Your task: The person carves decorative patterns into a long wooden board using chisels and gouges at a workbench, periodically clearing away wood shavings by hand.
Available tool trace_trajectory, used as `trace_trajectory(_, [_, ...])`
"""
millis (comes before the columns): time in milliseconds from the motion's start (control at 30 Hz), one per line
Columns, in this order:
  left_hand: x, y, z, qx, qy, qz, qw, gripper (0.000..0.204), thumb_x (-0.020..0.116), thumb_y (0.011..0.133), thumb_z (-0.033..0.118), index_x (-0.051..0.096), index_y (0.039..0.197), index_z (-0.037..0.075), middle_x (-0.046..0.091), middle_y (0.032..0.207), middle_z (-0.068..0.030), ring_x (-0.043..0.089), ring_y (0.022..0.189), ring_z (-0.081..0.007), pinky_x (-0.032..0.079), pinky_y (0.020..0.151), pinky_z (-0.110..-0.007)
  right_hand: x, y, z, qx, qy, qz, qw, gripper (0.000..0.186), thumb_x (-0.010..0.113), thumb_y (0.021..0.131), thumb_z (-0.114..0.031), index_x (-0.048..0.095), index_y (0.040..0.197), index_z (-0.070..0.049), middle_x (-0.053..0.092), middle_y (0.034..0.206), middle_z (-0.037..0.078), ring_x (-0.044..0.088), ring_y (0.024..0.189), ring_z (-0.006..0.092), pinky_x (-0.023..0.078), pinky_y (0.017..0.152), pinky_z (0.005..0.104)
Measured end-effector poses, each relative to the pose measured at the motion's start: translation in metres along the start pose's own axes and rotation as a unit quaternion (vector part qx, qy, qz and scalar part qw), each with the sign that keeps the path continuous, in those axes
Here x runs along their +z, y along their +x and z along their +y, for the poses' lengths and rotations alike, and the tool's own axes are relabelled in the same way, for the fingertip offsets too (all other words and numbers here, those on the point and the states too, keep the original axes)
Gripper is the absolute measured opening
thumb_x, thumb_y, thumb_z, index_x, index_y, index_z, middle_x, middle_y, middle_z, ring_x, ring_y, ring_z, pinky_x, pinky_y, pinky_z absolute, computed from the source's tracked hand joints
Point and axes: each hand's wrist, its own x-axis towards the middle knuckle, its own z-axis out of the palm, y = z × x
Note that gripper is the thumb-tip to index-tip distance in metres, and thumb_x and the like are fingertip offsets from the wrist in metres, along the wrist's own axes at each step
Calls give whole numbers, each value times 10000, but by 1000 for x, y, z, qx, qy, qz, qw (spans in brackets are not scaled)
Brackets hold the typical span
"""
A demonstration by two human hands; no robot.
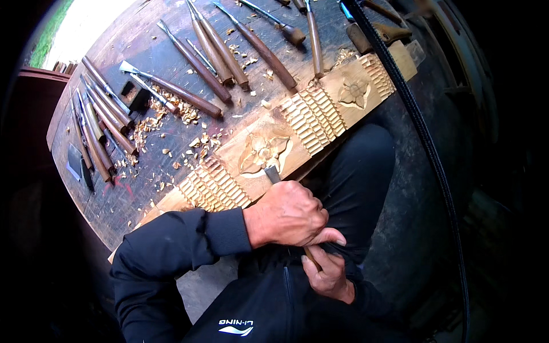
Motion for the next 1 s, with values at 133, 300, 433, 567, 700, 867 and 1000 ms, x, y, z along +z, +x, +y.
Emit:
trace_trajectory(133, [1, 2, 3, -4, -7, -14, 1000, 798, 547, 1064, 692, 660, 547, 94, 626, 540, -84, 687, 538, -299, 536, 509, -397, -2, -3, 0, 6, -8, -7, 1000, 337, 755, 935, 55, 722, 1260, 135, 795, 995, 253, 805, 818, 372, 620, 714, 416])
trace_trajectory(300, [-3, 2, -2, -4, 15, 25, 1000, 764, 581, 1050, 683, 642, 544, 114, 621, 541, -76, 688, 548, -278, 531, 514, -388, 3, 8, -7, -6, -5, 9, 1000, 335, 749, 932, 65, 737, 1259, 131, 780, 947, 252, 790, 772, 361, 608, 697, 412])
trace_trajectory(433, [2, 2, 0, 20, -27, 27, 999, 730, 605, 1053, 649, 640, 583, 91, 635, 579, -78, 694, 562, -279, 551, 542, -389, -10, -2, -3, 30, -1, -6, 1000, 351, 766, 910, 69, 744, 1257, 120, 769, 911, 247, 791, 754, 349, 604, 680, 415])
trace_trajectory(567, [1, 2, 1, 26, -37, 29, 999, 716, 621, 1046, 636, 643, 598, 78, 630, 582, -79, 694, 565, -284, 558, 552, -389, -15, -2, -1, 20, -7, -17, 1000, 371, 776, 883, 66, 751, 1252, 103, 776, 895, 238, 785, 720, 340, 588, 651, 408])
trace_trajectory(700, [3, 3, 2, 22, -42, 31, 998, 711, 626, 1043, 634, 642, 599, 78, 624, 578, -81, 690, 560, -283, 555, 551, -389, -18, -3, -3, 27, -11, -22, 999, 377, 783, 871, 66, 757, 1246, 97, 779, 890, 238, 788, 723, 345, 595, 661, 408])
trace_trajectory(867, [2, 3, 2, 16, -40, 34, 998, 725, 629, 1039, 641, 629, 578, 81, 617, 566, -78, 680, 550, -279, 543, 541, -382, -16, -3, -1, 27, -10, -25, 999, 362, 786, 884, 66, 757, 1243, 104, 773, 887, 252, 803, 761, 359, 620, 696, 413])
trace_trajectory(1000, [3, 4, 2, 15, -30, 35, 999, 735, 625, 1037, 649, 625, 567, 84, 617, 562, -78, 677, 546, -276, 537, 535, -379, -12, -3, 3, 6, -10, 0, 1000, 363, 779, 863, 78, 756, 1225, 100, 780, 872, 225, 780, 693, 333, 587, 648, 400])
